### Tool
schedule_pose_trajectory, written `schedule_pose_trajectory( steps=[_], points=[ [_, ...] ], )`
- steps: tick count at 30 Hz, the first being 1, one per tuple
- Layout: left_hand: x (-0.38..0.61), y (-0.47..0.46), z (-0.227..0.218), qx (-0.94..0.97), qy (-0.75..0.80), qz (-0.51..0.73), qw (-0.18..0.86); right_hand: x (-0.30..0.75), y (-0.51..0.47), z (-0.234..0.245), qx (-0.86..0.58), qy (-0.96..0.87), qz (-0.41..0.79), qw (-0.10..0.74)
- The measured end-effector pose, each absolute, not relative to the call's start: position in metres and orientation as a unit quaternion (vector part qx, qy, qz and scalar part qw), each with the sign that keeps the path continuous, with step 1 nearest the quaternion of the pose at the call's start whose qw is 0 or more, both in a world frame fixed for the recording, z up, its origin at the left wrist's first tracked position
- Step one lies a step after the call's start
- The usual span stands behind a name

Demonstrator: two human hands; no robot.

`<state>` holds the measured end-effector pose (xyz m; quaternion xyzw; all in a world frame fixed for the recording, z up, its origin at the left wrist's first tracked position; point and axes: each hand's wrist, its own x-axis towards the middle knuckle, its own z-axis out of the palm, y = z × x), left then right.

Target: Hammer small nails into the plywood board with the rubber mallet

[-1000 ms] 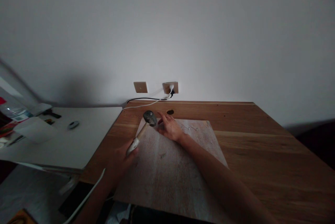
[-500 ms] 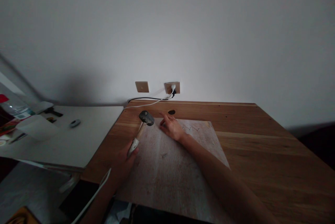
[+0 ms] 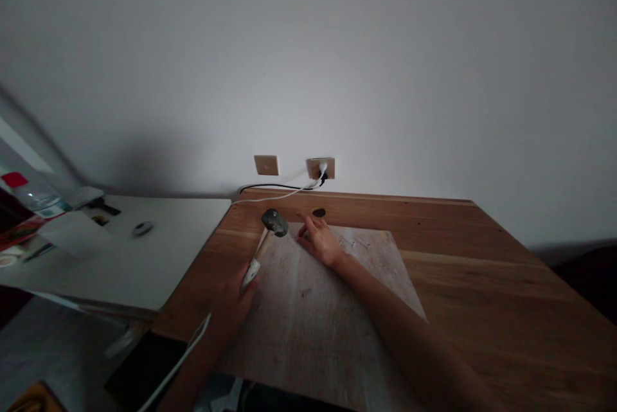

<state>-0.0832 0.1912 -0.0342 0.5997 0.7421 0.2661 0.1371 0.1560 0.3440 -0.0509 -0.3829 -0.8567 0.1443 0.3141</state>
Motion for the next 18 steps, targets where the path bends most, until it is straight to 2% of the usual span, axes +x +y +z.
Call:
schedule_pose_trajectory(
  steps=[4, 12, 15, 18],
  points=[
    [-0.083, 0.19, -0.03, 0.617, 0.726, 0.241, 0.187, 0.154, 0.342, -0.051, -0.387, -0.862, 0.125, 0.302],
    [-0.075, 0.186, -0.023, 0.615, 0.719, 0.254, 0.199, 0.161, 0.326, -0.032, -0.409, -0.869, 0.027, 0.276],
    [-0.075, 0.186, -0.024, 0.62, 0.715, 0.261, 0.193, 0.17, 0.302, -0.019, -0.343, -0.907, 0.068, 0.235],
    [-0.075, 0.186, -0.022, 0.637, 0.7, 0.259, 0.195, 0.175, 0.271, -0.005, -0.274, -0.941, 0.14, 0.138]
  ],
)
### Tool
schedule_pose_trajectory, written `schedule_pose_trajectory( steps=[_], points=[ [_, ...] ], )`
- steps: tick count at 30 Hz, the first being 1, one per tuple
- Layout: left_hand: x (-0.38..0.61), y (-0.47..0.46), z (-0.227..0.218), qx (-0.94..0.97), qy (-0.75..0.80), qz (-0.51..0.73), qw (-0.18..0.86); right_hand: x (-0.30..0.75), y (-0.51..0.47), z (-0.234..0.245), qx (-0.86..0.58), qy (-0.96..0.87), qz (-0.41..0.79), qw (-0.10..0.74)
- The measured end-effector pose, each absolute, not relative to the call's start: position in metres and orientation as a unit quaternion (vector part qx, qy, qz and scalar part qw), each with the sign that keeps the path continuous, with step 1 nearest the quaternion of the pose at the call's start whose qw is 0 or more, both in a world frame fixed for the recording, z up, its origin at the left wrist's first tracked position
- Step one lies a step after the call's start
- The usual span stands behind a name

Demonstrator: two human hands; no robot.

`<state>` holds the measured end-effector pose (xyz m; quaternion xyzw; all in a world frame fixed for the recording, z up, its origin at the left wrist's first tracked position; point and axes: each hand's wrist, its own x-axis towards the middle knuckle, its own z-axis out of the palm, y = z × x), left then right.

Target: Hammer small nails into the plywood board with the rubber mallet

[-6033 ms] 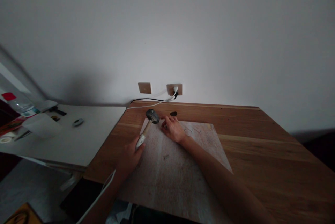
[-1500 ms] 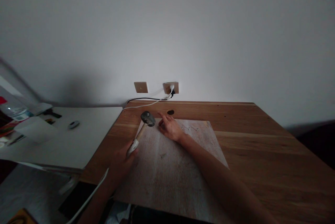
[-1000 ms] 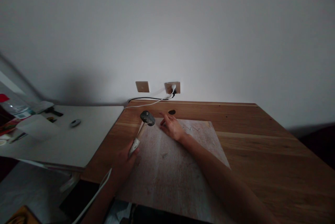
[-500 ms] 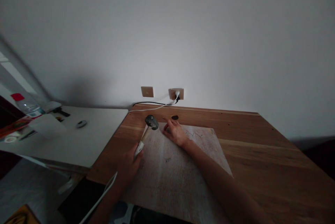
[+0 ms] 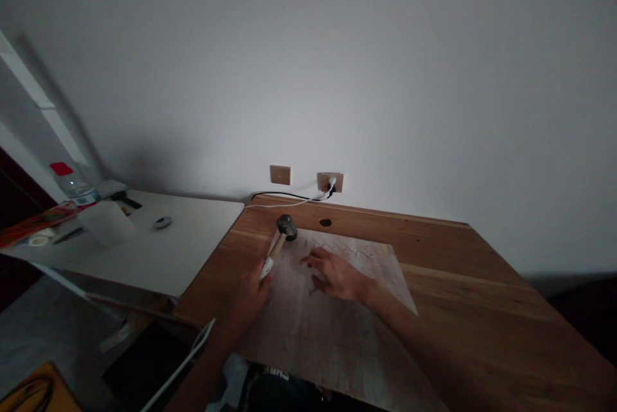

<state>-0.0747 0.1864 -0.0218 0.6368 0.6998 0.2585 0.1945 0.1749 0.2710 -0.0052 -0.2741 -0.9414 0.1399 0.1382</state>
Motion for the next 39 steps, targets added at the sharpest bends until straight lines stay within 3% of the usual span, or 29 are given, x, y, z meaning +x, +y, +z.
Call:
schedule_pose_trajectory(
  steps=[4, 10, 12, 16, 19, 21, 25, 34, 39],
  points=[
    [-0.075, 0.188, -0.019, 0.647, 0.697, 0.237, 0.198, 0.169, 0.244, 0.004, -0.255, -0.955, 0.151, 0.031],
    [-0.075, 0.191, -0.023, 0.64, 0.7, 0.246, 0.2, 0.162, 0.256, 0.005, -0.257, -0.948, 0.187, 0.012],
    [-0.075, 0.19, -0.023, 0.64, 0.698, 0.248, 0.205, 0.162, 0.271, 0.005, -0.255, -0.938, 0.229, 0.06],
    [-0.074, 0.188, -0.022, 0.638, 0.696, 0.258, 0.204, 0.156, 0.308, 0.002, -0.307, -0.88, 0.276, 0.236],
    [-0.073, 0.186, -0.022, 0.634, 0.701, 0.259, 0.198, 0.144, 0.332, -0.006, -0.356, -0.847, 0.238, 0.314],
    [-0.072, 0.186, -0.021, 0.63, 0.708, 0.251, 0.198, 0.135, 0.341, -0.014, -0.375, -0.847, 0.195, 0.323],
    [-0.072, 0.185, -0.019, 0.619, 0.718, 0.238, 0.212, 0.125, 0.344, -0.024, -0.402, -0.858, 0.14, 0.287],
    [-0.073, 0.186, -0.021, 0.611, 0.72, 0.251, 0.212, 0.127, 0.338, -0.022, -0.389, -0.884, 0.144, 0.216],
    [-0.072, 0.185, -0.02, 0.609, 0.72, 0.252, 0.216, 0.12, 0.337, -0.017, -0.405, -0.898, 0.072, 0.156]
  ],
)
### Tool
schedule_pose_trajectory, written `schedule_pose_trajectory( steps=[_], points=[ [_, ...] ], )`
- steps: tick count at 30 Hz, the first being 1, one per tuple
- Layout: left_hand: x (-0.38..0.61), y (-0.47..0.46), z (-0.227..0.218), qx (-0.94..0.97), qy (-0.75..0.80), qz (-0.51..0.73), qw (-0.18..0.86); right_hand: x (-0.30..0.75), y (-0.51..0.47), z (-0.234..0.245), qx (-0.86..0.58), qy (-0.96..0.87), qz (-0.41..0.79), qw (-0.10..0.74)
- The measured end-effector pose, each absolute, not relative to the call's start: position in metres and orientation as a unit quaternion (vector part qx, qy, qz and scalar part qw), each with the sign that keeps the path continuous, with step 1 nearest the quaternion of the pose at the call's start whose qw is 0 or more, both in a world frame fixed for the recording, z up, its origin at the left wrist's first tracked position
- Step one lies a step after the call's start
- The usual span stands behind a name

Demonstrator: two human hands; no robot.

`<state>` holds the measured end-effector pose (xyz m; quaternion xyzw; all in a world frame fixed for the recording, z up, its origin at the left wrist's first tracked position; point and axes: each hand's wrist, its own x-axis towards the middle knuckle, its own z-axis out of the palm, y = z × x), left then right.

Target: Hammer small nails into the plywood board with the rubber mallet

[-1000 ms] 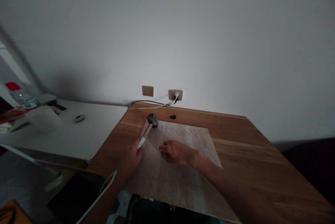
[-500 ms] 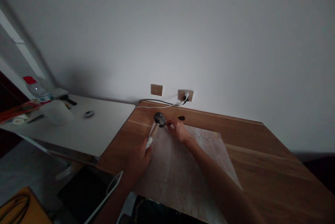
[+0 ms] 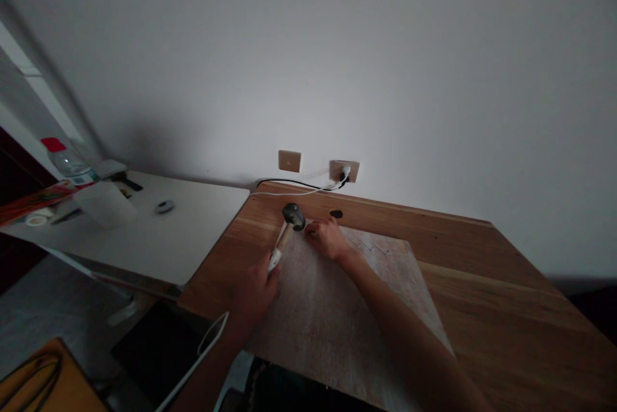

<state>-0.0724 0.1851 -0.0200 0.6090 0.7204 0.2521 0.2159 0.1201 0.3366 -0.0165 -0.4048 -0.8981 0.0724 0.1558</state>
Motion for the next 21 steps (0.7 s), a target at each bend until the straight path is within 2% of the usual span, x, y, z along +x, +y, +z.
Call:
schedule_pose_trajectory(
  steps=[5, 15, 21],
  points=[
    [-0.075, 0.186, -0.022, 0.608, 0.709, 0.274, 0.228, 0.114, 0.335, -0.012, -0.433, -0.888, 0.056, 0.144],
    [-0.075, 0.186, -0.024, 0.607, 0.711, 0.273, 0.228, 0.119, 0.336, -0.03, -0.422, -0.862, 0.141, 0.244],
    [-0.074, 0.186, -0.025, 0.599, 0.724, 0.263, 0.218, 0.121, 0.337, -0.042, -0.431, -0.846, 0.137, 0.284]
  ],
)
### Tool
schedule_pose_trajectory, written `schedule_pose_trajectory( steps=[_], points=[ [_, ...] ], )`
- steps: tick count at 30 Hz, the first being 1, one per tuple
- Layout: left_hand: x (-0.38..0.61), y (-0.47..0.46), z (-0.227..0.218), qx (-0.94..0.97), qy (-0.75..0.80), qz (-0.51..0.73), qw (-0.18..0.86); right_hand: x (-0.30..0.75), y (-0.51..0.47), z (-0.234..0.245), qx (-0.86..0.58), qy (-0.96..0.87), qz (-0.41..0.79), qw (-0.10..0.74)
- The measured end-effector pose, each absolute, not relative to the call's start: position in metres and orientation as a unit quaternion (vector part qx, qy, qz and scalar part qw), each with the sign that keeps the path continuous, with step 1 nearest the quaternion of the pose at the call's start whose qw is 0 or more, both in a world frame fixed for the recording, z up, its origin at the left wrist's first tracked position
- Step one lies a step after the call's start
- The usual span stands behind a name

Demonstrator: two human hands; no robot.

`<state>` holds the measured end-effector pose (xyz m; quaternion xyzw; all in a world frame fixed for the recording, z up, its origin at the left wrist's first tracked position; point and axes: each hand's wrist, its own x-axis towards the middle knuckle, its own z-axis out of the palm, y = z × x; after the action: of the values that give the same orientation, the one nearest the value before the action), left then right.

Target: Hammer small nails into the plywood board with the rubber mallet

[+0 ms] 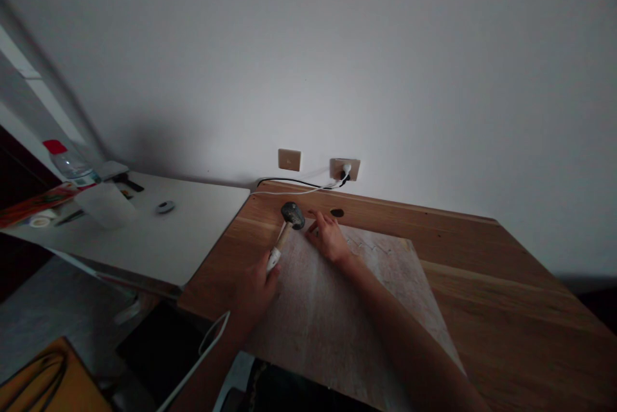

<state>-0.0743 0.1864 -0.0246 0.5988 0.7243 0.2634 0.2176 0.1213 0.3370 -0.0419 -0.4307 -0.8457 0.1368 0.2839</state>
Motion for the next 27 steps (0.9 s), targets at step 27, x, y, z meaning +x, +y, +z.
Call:
schedule_pose_trajectory(
  steps=[27],
  points=[
    [-0.0789, 0.1888, -0.0223, 0.608, 0.719, 0.254, 0.219, 0.1218, 0.3332, -0.0468, -0.432, -0.846, 0.114, 0.29]
  ],
)
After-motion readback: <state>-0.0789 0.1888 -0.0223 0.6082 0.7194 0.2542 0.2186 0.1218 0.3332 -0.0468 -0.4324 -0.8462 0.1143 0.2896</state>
